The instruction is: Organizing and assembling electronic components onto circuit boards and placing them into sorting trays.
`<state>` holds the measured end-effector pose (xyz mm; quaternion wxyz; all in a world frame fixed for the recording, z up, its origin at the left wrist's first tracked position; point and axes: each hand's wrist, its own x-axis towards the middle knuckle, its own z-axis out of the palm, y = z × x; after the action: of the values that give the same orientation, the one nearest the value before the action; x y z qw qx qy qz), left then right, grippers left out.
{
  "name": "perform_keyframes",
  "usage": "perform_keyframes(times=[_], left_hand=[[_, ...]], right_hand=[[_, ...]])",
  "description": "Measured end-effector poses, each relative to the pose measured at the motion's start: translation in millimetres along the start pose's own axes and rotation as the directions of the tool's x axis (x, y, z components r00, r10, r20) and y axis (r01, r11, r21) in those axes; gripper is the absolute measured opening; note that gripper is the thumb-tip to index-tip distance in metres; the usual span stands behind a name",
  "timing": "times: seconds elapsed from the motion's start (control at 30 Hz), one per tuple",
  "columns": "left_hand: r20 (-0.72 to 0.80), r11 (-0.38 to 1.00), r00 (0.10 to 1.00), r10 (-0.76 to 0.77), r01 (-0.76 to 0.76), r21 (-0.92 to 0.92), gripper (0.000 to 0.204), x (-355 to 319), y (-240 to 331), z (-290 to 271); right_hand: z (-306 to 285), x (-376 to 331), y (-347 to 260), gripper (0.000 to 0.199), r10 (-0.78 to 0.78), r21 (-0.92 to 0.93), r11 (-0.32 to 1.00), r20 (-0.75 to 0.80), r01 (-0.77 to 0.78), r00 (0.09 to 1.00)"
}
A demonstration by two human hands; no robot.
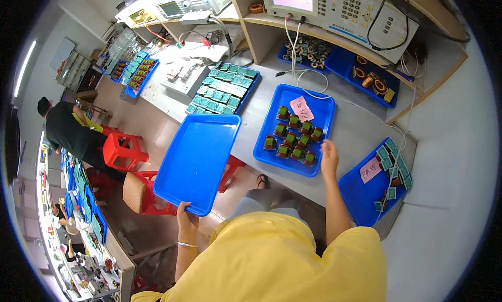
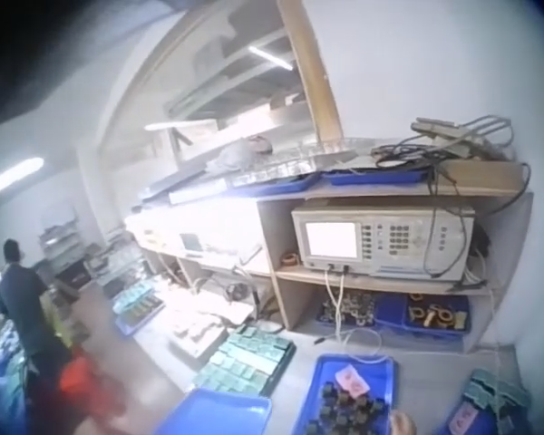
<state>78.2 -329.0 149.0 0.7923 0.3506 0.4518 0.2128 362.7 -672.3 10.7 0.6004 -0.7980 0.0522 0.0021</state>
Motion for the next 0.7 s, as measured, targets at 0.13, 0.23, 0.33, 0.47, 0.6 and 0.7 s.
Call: perform_keyframes(times=[0.13,0.23,0.33,0.47,0.6,0.7], left_hand=[[0.174,0.986,0.978,-0.112,0.088,0.139,0.046,-3.8,-21.0,22.2],[0.381,0.941,0.883,-0.275,0.166,0.293,0.053,-12.6,-54.1,58.6],[0.512,0.878,0.743,-0.430,0.211,0.431,0.056,-18.6,-86.5,89.2],[0.800,0.801,0.139,-0.583,0.261,0.539,0.057,53.3,-109.9,107.4],[0.587,0.785,0.522,-0.619,0.381,0.489,0.051,81.3,-151.4,127.3],[0.518,0.769,0.570,-0.638,0.443,0.461,0.049,102.2,-185.3,136.6]], right_hand=[[19.7,-67.9,-77.0,0.041,0.176,0.344,0.814,0.622,-0.468,0.763],[32.2,-110.8,-112.5,0.043,0.170,0.440,0.703,0.659,-0.559,0.733],[26.5,-115.6,-84.8,0.043,0.204,0.477,0.784,0.407,-0.398,0.890],[-46.1,-98.3,-75.7,0.024,0.362,0.560,0.758,0.064,-0.334,0.930],[-114.1,-87.7,-78.0,0.035,0.378,0.668,0.703,-0.060,-0.244,0.924],[-139.4,-81.4,-69.1,0.040,0.313,0.640,0.736,-0.032,-0.221,0.949]])
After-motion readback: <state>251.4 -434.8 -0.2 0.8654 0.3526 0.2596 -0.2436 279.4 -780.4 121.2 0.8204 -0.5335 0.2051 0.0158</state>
